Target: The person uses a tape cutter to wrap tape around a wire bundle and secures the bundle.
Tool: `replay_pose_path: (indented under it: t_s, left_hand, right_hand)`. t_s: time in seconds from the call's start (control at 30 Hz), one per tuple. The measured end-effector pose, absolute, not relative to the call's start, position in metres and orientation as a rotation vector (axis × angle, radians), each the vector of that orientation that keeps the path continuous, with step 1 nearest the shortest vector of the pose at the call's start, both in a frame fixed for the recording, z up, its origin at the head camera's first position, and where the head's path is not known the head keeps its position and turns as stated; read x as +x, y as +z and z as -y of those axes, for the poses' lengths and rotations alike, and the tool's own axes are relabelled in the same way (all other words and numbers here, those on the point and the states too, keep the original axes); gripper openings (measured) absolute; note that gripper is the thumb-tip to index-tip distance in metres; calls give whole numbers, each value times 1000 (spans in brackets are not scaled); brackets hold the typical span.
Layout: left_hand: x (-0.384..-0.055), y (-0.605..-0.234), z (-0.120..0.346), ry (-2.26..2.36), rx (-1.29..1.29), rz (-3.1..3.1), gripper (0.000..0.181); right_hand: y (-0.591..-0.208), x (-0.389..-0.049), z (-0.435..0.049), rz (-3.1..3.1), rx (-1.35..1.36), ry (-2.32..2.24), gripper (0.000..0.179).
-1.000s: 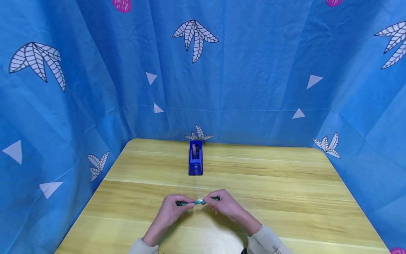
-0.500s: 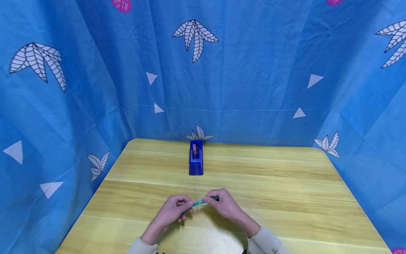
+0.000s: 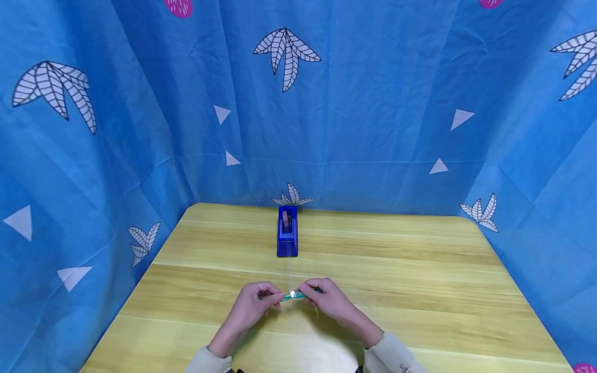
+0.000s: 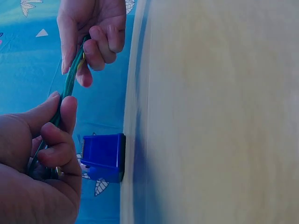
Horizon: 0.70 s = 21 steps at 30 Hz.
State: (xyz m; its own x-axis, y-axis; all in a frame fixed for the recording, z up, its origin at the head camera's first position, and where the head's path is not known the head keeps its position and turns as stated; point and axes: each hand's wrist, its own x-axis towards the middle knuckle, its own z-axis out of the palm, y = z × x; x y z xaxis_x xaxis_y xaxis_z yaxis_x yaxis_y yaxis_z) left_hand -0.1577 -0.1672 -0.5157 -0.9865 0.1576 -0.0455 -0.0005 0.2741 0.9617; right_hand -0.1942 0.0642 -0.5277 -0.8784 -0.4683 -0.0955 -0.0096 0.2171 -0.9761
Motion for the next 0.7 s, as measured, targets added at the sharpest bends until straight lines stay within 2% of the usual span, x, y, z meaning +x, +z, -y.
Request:
replay_pose_path:
  t_s: [0.43, 0.7]
  left_hand:
    - [-157, -513, 166, 1687, 235, -2644, 7]
    - [-157, -515, 168, 1635, 265, -2683, 5]
  right_hand:
    - [-526, -196, -67, -1935, -383, -1755, 40]
    - [-524, -196, -66, -2026, -378, -1747, 29]
